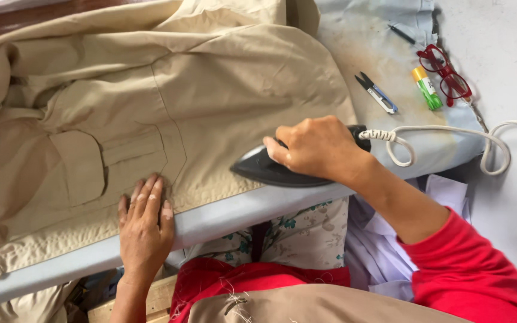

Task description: The person irons a beige jacket on an ironing board. They smooth the fabric, use a seam ripper to remove a tag from the sleeve, and then iron the jacket with a steam iron.

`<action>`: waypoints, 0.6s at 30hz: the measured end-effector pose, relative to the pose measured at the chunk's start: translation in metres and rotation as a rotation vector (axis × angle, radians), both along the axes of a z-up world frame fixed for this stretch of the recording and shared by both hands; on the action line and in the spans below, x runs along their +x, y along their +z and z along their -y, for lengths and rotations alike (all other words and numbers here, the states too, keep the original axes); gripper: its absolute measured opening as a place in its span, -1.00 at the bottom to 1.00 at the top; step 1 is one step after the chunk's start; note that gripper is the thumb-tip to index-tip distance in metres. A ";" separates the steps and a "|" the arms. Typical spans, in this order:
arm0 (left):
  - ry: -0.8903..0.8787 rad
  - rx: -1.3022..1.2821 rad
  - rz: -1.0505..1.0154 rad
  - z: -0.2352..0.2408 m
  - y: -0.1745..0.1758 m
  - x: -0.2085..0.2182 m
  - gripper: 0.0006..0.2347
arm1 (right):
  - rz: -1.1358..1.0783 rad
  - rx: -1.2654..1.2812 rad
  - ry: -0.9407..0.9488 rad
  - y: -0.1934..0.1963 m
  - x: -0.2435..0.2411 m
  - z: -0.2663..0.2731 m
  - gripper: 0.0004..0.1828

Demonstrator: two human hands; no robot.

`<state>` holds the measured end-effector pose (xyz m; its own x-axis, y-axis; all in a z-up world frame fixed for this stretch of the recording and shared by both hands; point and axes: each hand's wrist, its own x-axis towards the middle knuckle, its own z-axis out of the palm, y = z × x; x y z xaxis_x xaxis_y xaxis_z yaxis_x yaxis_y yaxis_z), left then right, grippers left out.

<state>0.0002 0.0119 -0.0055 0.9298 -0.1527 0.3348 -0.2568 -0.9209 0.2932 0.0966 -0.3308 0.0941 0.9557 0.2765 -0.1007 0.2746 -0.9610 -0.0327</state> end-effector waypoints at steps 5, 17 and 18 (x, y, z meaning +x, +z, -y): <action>0.011 0.002 -0.023 -0.001 0.000 -0.002 -0.60 | 0.087 -0.023 0.097 -0.006 -0.004 0.020 -0.44; 0.017 0.063 -0.043 0.000 0.001 0.000 -0.57 | -0.210 -0.175 -0.166 0.026 -0.010 0.026 -0.51; 0.018 0.061 -0.047 -0.001 0.001 -0.002 -0.57 | -0.214 -0.177 -0.165 0.013 -0.007 0.040 -0.51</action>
